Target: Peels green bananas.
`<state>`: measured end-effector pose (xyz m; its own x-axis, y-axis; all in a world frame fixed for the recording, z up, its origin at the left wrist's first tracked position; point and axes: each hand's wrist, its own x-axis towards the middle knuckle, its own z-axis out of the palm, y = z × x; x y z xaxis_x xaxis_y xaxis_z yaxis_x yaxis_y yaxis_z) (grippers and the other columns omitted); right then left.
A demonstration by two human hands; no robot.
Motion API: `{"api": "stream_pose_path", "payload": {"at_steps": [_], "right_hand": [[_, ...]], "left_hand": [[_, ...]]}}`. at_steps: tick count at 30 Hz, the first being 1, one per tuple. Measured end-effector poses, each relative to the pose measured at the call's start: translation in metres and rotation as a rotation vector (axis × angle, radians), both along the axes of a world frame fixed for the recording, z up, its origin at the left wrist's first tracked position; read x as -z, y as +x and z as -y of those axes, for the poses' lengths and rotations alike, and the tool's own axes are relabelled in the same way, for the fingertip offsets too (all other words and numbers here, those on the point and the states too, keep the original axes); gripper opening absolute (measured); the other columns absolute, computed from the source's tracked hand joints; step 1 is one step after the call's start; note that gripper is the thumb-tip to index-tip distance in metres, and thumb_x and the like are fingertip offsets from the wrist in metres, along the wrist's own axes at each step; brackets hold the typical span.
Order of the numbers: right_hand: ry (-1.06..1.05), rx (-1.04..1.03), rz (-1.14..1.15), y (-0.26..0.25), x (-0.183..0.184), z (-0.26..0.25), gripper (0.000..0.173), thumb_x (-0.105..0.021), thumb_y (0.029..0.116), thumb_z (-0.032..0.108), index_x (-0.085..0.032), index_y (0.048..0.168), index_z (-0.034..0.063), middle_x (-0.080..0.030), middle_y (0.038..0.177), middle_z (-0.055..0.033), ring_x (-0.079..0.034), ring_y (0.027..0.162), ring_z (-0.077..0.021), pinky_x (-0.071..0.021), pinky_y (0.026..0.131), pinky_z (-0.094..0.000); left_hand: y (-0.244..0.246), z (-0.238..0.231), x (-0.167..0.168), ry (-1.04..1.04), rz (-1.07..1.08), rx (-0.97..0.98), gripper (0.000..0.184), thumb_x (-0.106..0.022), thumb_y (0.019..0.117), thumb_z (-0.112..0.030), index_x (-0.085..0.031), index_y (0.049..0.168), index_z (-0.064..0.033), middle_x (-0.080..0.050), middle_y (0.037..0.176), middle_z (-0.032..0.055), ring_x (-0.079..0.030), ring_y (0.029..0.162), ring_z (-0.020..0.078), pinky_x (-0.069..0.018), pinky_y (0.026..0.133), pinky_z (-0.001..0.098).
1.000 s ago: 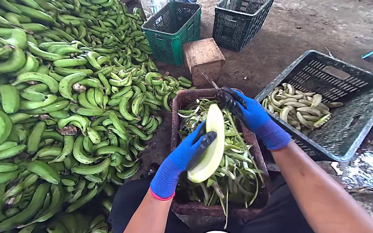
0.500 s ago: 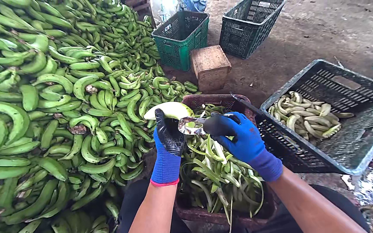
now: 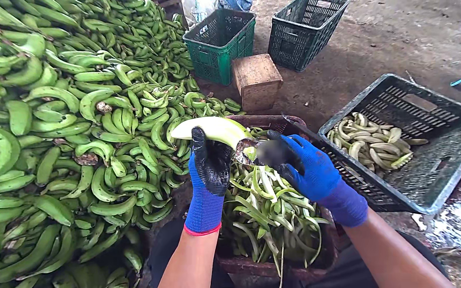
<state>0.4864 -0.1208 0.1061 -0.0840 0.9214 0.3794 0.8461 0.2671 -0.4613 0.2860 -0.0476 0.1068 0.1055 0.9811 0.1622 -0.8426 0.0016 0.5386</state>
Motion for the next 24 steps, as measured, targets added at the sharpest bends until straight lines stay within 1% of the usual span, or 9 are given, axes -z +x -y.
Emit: {"api": "stream_pose_path", "payload": {"at_steps": [5, 8, 11, 14, 16, 17, 20, 22, 24], "right_hand": [[0.131, 0.038, 0.038, -0.006, 0.005, 0.002, 0.062, -0.050, 0.0950, 0.045, -0.058, 0.144, 0.0079, -0.068, 0.115, -0.0196, -0.068, 0.096, -0.0367, -0.0554, 0.074, -0.0527], [0.079, 0.025, -0.016, -0.004, 0.004, 0.003, 0.055, -0.051, 0.0966, 0.044, -0.063, 0.141, 0.0133, -0.068, 0.113, -0.0162, -0.069, 0.096, -0.0328, -0.0559, 0.074, -0.0524], [0.043, 0.023, -0.021, 0.000, 0.001, 0.003, 0.055, -0.047, 0.0984, 0.046, -0.061, 0.143, 0.0171, -0.068, 0.110, -0.0130, -0.068, 0.093, -0.0290, -0.0558, 0.071, -0.0504], [0.151, 0.048, 0.073, -0.002, 0.003, 0.002, 0.063, -0.051, 0.0930, 0.049, -0.060, 0.144, 0.0123, -0.067, 0.113, -0.0190, -0.068, 0.093, -0.0352, -0.0556, 0.069, -0.0519], [0.199, 0.058, 0.096, -0.004, 0.005, 0.001, 0.070, -0.062, 0.0860, 0.054, -0.061, 0.142, 0.0115, -0.066, 0.115, -0.0218, -0.068, 0.093, -0.0379, -0.0556, 0.068, -0.0527], [0.177, 0.063, 0.089, -0.004, 0.006, 0.000, 0.068, -0.067, 0.0846, 0.051, -0.062, 0.141, 0.0131, -0.066, 0.116, -0.0214, -0.068, 0.094, -0.0380, -0.0563, 0.069, -0.0533], [0.013, 0.052, -0.004, -0.002, 0.000, 0.002, 0.058, -0.068, 0.0874, 0.037, -0.063, 0.141, 0.0172, -0.067, 0.115, -0.0157, -0.068, 0.096, -0.0343, -0.0555, 0.073, -0.0550], [-0.041, 0.048, -0.012, 0.000, -0.004, 0.003, 0.058, -0.065, 0.0896, 0.038, -0.060, 0.144, 0.0191, -0.067, 0.115, -0.0135, -0.068, 0.096, -0.0324, -0.0550, 0.073, -0.0545], [0.030, 0.073, 0.040, -0.002, -0.001, 0.002, 0.062, -0.066, 0.0878, 0.039, -0.059, 0.145, 0.0171, -0.067, 0.117, -0.0167, -0.068, 0.097, -0.0355, -0.0561, 0.072, -0.0549]], "left_hand": [[0.006, 0.002, -0.001, -0.106, -0.025, -0.076, 0.032, -0.035, 0.1107, -0.035, -0.057, 0.121, -0.0144, -0.069, 0.109, 0.0042, -0.069, 0.102, 0.0151, -0.0593, 0.087, 0.0347], [0.007, 0.002, 0.001, -0.120, -0.040, -0.073, 0.033, -0.035, 0.1105, -0.037, -0.057, 0.122, -0.0149, -0.068, 0.110, 0.0042, -0.068, 0.103, 0.0158, -0.0586, 0.088, 0.0355], [0.007, 0.003, 0.002, -0.095, -0.014, -0.037, 0.032, -0.038, 0.1099, -0.036, -0.058, 0.123, -0.0139, -0.068, 0.110, 0.0055, -0.069, 0.101, 0.0165, -0.0593, 0.087, 0.0355], [0.008, 0.003, -0.001, -0.160, -0.027, -0.075, 0.034, -0.033, 0.1110, -0.036, -0.056, 0.122, -0.0139, -0.068, 0.108, 0.0051, -0.068, 0.100, 0.0162, -0.0588, 0.086, 0.0360], [0.009, 0.001, -0.002, -0.198, -0.041, -0.106, 0.035, -0.032, 0.1110, -0.038, -0.056, 0.121, -0.0150, -0.068, 0.107, 0.0037, -0.068, 0.100, 0.0153, -0.0590, 0.085, 0.0353], [0.010, 0.000, 0.000, -0.208, -0.050, -0.119, 0.034, -0.032, 0.1109, -0.038, -0.056, 0.120, -0.0156, -0.068, 0.107, 0.0029, -0.069, 0.099, 0.0145, -0.0591, 0.084, 0.0343], [0.011, 0.000, 0.007, -0.170, -0.035, -0.087, 0.034, -0.035, 0.1103, -0.038, -0.057, 0.122, -0.0144, -0.068, 0.108, 0.0045, -0.069, 0.099, 0.0155, -0.0594, 0.084, 0.0344], [0.011, 0.000, 0.008, -0.150, -0.005, -0.075, 0.032, -0.037, 0.1101, -0.036, -0.057, 0.122, -0.0126, -0.068, 0.109, 0.0063, -0.069, 0.099, 0.0172, -0.0600, 0.084, 0.0359], [0.011, -0.001, 0.004, -0.165, 0.003, -0.084, 0.032, -0.036, 0.1102, -0.036, -0.056, 0.121, -0.0130, -0.068, 0.108, 0.0065, -0.069, 0.098, 0.0175, -0.0601, 0.083, 0.0360]]}}
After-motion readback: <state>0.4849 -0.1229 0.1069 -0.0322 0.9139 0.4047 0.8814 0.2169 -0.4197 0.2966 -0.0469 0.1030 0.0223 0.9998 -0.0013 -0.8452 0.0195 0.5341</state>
